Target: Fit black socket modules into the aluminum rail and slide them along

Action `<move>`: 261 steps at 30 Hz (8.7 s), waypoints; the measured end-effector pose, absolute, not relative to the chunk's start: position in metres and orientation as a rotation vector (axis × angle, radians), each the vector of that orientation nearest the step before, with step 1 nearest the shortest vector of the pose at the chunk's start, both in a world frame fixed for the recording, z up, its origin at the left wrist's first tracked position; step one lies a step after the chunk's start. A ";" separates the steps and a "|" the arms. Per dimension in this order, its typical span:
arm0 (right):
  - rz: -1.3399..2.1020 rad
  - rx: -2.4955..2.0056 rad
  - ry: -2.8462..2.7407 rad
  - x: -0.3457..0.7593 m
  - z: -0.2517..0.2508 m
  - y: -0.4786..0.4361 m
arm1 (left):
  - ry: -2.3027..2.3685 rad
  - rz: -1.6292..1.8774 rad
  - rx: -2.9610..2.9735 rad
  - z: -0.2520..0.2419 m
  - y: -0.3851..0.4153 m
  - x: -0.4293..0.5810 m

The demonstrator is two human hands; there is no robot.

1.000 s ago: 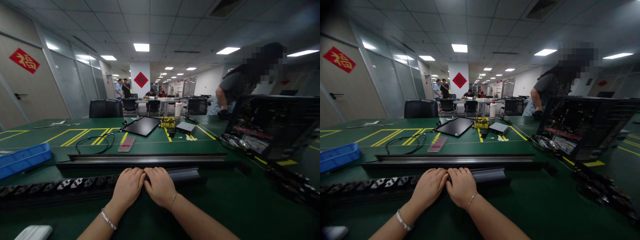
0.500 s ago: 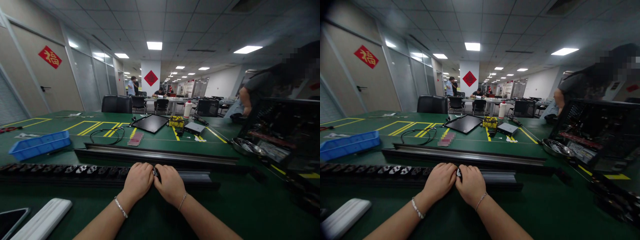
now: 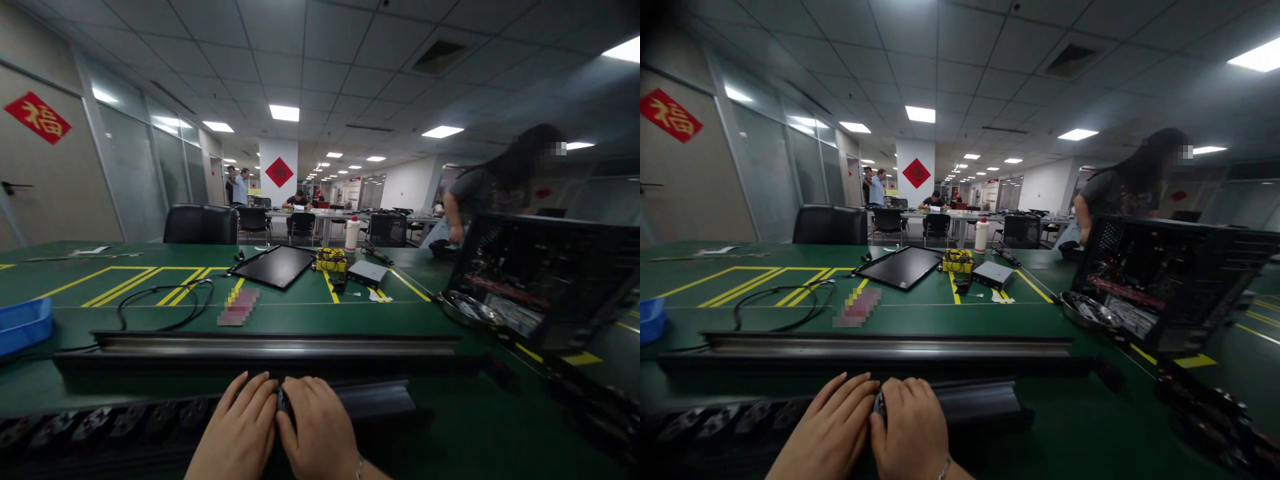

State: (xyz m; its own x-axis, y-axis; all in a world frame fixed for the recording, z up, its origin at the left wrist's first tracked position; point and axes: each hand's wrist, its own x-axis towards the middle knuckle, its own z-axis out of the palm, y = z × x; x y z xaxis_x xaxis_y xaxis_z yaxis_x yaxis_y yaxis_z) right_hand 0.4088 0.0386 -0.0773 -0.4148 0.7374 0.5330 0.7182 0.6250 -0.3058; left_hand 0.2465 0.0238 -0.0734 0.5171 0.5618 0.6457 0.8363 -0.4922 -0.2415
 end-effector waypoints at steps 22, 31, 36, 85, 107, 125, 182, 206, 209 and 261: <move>0.042 -1.223 -2.207 0.407 -0.072 0.039 | -1.178 -0.485 -2.111 -0.093 0.011 0.261; 0.386 -1.137 -2.320 0.430 -0.052 0.043 | -1.139 -0.423 -2.106 -0.081 0.007 0.261; 0.529 -1.203 -2.286 0.433 -0.046 0.044 | -1.159 -0.435 -2.078 -0.086 0.008 0.263; 0.308 -1.111 -2.380 0.437 -0.057 0.049 | -1.203 -0.601 -2.197 -0.077 0.010 0.260; 0.387 -1.124 -2.404 0.445 -0.049 0.049 | -1.157 -0.591 -2.109 -0.083 0.012 0.263; 0.349 -1.091 -2.358 0.443 -0.054 0.049 | -1.126 -0.527 -2.116 -0.083 0.011 0.259; 0.574 -1.228 -2.271 0.442 -0.044 0.052 | -1.244 -0.419 -2.161 -0.089 0.008 0.262; 0.594 -1.253 -2.349 0.452 -0.036 0.057 | -1.242 -0.460 -2.157 -0.082 0.006 0.264; 0.589 -1.251 -2.351 0.452 -0.036 0.057 | -1.249 -0.472 -2.155 -0.080 0.006 0.264; 0.852 -1.087 -2.407 0.471 -0.032 0.074 | -1.337 -0.561 -2.196 -0.091 0.008 0.267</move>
State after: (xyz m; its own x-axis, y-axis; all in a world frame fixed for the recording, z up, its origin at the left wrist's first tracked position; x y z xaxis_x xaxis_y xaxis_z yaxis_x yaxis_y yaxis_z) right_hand 0.4710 0.0743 -0.0322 -0.6367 0.7671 0.0783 0.5470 0.5209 -0.6553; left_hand 0.2670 0.0084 -0.0911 0.4315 0.6898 0.5813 0.8981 -0.3895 -0.2045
